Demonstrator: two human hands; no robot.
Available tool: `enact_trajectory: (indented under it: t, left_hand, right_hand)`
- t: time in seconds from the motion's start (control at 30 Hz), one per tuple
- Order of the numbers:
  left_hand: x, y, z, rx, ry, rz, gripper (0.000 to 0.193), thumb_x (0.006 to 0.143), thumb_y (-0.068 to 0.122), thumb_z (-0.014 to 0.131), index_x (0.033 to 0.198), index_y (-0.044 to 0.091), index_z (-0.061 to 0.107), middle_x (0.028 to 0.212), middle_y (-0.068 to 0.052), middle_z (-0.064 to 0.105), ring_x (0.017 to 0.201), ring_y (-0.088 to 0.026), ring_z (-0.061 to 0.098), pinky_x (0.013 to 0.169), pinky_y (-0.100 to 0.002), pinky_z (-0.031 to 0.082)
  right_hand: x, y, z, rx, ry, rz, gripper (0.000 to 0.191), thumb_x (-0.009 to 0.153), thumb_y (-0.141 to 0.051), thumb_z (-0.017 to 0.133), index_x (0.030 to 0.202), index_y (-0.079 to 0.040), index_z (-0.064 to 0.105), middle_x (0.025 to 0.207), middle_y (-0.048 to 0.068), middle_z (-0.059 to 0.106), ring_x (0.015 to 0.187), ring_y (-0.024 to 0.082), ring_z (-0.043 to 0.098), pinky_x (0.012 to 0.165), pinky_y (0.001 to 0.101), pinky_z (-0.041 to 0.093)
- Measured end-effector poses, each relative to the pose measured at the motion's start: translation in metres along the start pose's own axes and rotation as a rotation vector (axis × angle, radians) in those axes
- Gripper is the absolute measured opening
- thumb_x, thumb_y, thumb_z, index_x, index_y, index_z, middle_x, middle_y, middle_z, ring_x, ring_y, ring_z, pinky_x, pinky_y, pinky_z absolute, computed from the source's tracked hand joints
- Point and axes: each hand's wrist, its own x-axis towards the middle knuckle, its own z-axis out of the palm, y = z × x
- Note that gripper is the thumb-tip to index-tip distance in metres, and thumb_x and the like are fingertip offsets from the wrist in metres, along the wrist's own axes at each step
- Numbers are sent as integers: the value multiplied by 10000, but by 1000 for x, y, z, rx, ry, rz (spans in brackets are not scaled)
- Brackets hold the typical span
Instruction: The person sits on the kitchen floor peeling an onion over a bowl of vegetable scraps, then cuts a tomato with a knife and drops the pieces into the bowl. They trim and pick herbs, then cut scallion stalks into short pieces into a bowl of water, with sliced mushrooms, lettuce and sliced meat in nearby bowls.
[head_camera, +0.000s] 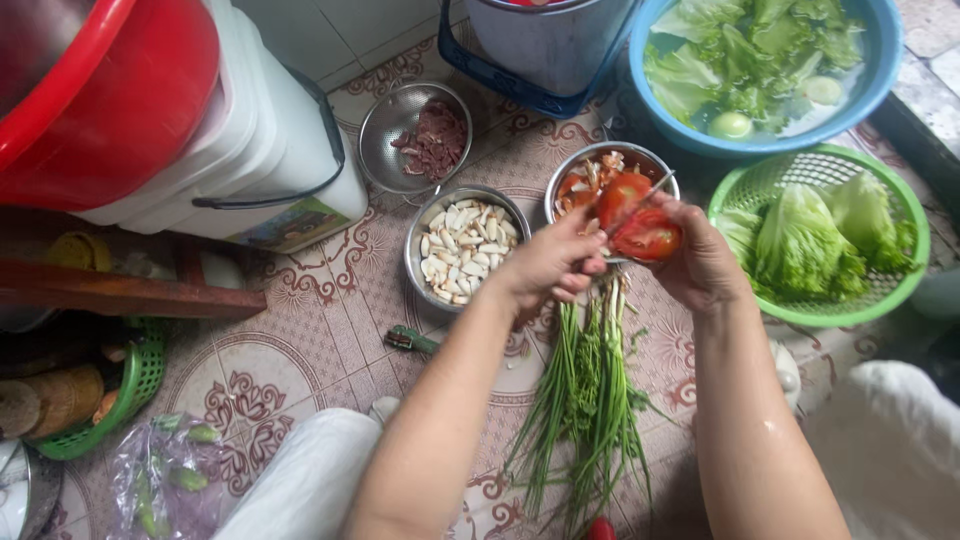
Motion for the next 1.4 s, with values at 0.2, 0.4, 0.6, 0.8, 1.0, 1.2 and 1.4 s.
enact_trajectory:
  t: [0.2,0.4,0.6,0.8,1.0,1.2,1.4]
  left_hand:
    - [-42,30,-5,-111,-122,-190,206,1125,257,483,1226,81,445,806,-15,539,506,-35,379,413,-173,288]
    - [-54,14,25,153,236,181,569,1031,214,501,1560,237,294,724,11,512,511,-51,415,433,-200,333]
    - [-44,-16,52,911,516,268,660,1016,222,565,1630,204,324,614,20,515,529,-101,492,564,-310,418]
    - [-22,-20,58,955,611,350,656,990,221,576,1600,221,334,739,-88,714,673,-190,698,712,-374,547]
    - [8,-14,60,1026,661,441,528,973,212,594,1485,197,466,881,-145,760,871,-319,767,808,-441,569]
    - [33,3,53,1110,635,274,350,993,238,581,1340,190,574,986,-141,779,968,-328,767,855,-442,573]
    - [35,7,38,1163,533,278,486,948,216,603,1428,196,527,1120,-194,740,1070,-337,725,929,-427,541]
  right_hand:
    - [-37,21,1,162,-247,121,593,945,-189,695,1492,-73,496,1282,142,667,1151,254,666,998,439,561]
    - [-28,30,13,-90,15,65,516,977,-153,645,1465,-67,497,1297,56,681,1146,152,670,977,322,559]
    - [-23,25,15,-259,49,-85,481,1012,-149,639,1473,-68,530,1266,65,676,1100,128,657,930,289,555]
    - [-17,25,9,-313,125,-173,501,993,-141,647,1473,-83,516,1279,35,658,1097,108,638,941,283,552]
    - [-11,29,-1,-311,158,-251,488,1001,-131,651,1464,-60,518,1332,30,648,1174,104,623,1008,280,529]
    - [-10,32,-15,-306,176,-191,480,1005,-133,649,1463,-60,528,1286,57,646,1109,123,628,958,295,538]
    - [-14,28,-25,-172,203,-237,515,989,-142,649,1476,-77,495,1325,51,648,1168,129,633,979,283,539]
